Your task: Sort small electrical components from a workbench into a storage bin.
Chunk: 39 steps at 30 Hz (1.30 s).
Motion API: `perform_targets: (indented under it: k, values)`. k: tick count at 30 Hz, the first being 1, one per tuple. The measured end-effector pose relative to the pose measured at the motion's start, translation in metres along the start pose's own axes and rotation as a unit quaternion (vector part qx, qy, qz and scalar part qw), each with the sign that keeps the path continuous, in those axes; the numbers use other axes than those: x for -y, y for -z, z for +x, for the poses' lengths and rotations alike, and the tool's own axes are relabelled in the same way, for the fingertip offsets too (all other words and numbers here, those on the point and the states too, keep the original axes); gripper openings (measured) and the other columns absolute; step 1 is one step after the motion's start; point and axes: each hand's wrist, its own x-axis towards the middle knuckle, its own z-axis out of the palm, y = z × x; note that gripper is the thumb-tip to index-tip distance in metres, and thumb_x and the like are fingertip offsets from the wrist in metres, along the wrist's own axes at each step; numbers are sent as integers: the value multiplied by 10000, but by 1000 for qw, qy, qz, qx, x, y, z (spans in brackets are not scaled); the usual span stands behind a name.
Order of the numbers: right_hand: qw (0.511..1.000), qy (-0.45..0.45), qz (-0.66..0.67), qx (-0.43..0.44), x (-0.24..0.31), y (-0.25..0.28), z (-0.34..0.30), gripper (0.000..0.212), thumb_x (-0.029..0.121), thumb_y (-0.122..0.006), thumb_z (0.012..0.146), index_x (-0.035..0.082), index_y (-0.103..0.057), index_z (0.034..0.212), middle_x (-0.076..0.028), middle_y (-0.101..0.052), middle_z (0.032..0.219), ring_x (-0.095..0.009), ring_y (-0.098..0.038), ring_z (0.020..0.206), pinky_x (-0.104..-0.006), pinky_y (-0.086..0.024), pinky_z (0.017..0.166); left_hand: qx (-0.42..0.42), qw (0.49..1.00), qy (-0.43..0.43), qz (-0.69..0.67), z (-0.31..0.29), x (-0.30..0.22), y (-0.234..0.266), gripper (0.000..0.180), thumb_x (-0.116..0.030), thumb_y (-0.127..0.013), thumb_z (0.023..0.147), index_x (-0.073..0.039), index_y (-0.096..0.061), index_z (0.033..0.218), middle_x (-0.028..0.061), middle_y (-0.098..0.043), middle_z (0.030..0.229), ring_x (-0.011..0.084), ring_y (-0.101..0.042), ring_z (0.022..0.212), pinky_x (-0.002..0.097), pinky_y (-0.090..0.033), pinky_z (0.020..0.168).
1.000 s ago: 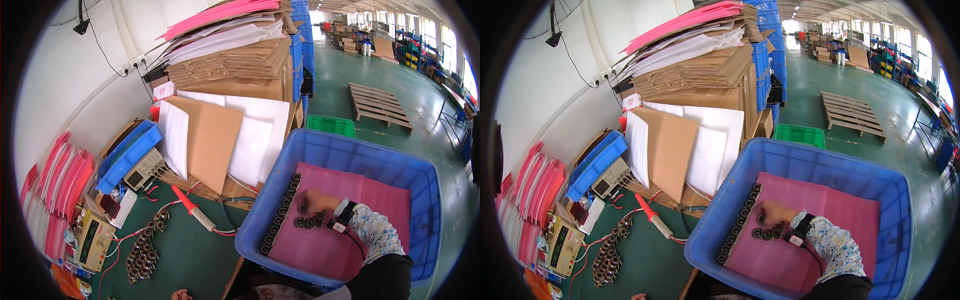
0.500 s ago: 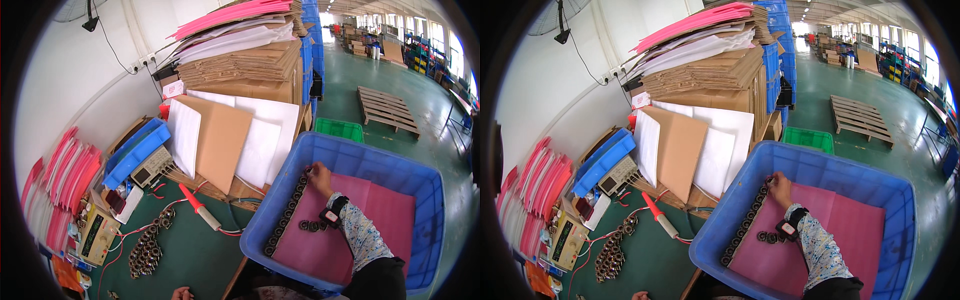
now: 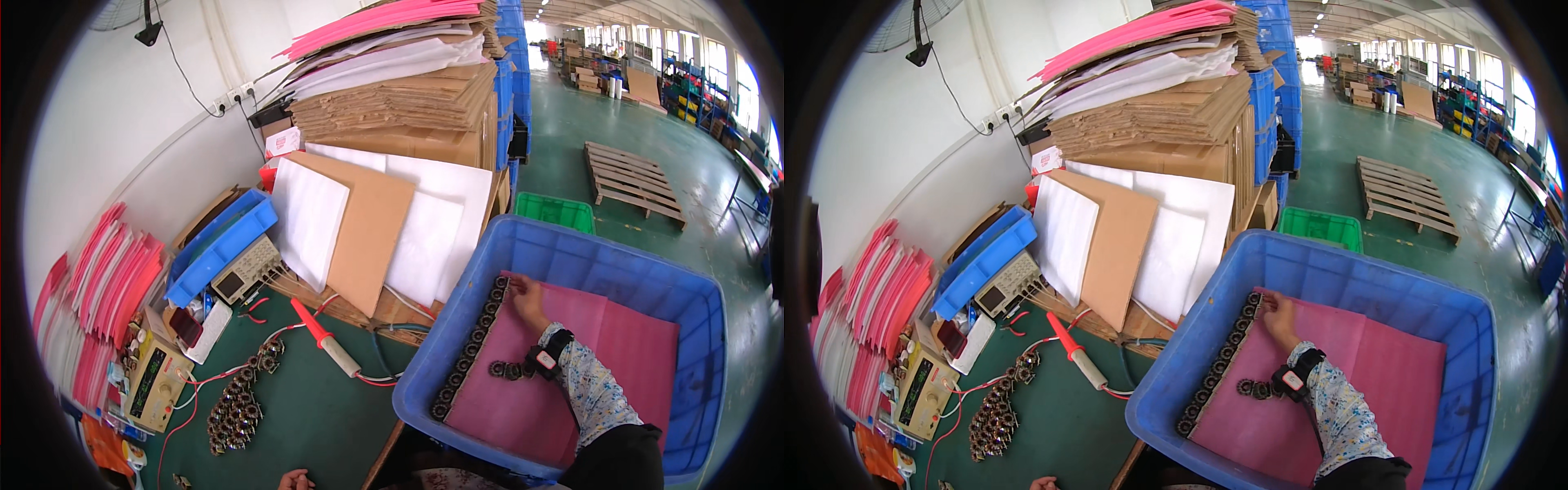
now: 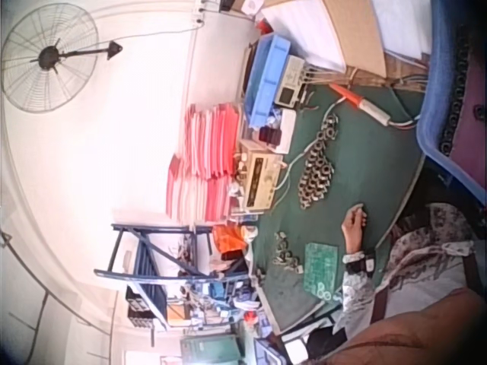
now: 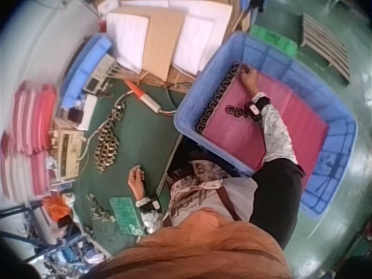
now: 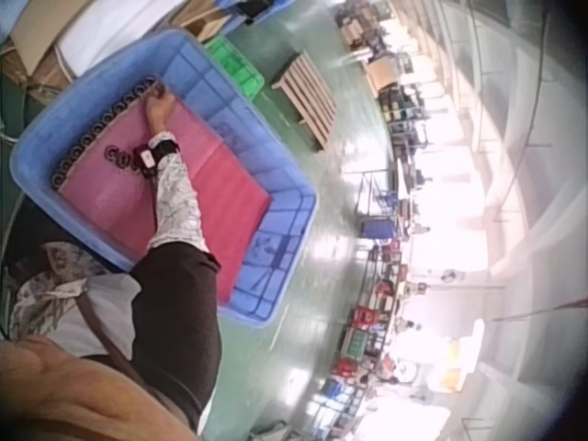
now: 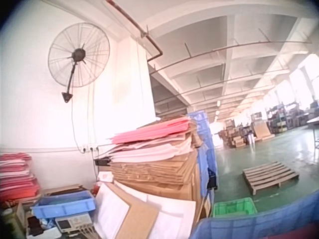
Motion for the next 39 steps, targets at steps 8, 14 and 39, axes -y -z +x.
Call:
perform_targets:
  k: [8, 14, 39]
  values:
    - [996, -32, -74, 29, 12, 32, -4, 374, -90, -456, 684, -29, -560, 1038, -150, -632, 952, -259, -623, 890, -346, -496, 745, 10, 1000, 9, 25, 4, -3, -5, 203, -144, -521, 910, 4, -623, 1006, 21, -574, 720, 76, -483, 605, 219, -402, 554]
    - [852, 118, -332, 387, 121, 43, -85, 241, 74, -570, 688, -5, -556, 915, -181, -603, 921, -336, -593, 844, -392, -486, 748, -5, 999, 4, 38, 4, 8, 0, 207, -147, -525, 907, 4, -621, 1010, 23, -566, 715, 84, -479, 605, 224, -405, 554]
    - [897, 205, -74, 386, 103, 30, -204, 318, 149, -702, 678, 11, -493, 874, -171, -494, 883, -365, -507, 838, -431, -423, 745, -42, 996, -5, 74, 1, 7, -13, 174, -158, -529, 904, -37, -618, 993, -16, -533, 720, 62, -436, 606, 205, -364, 544]
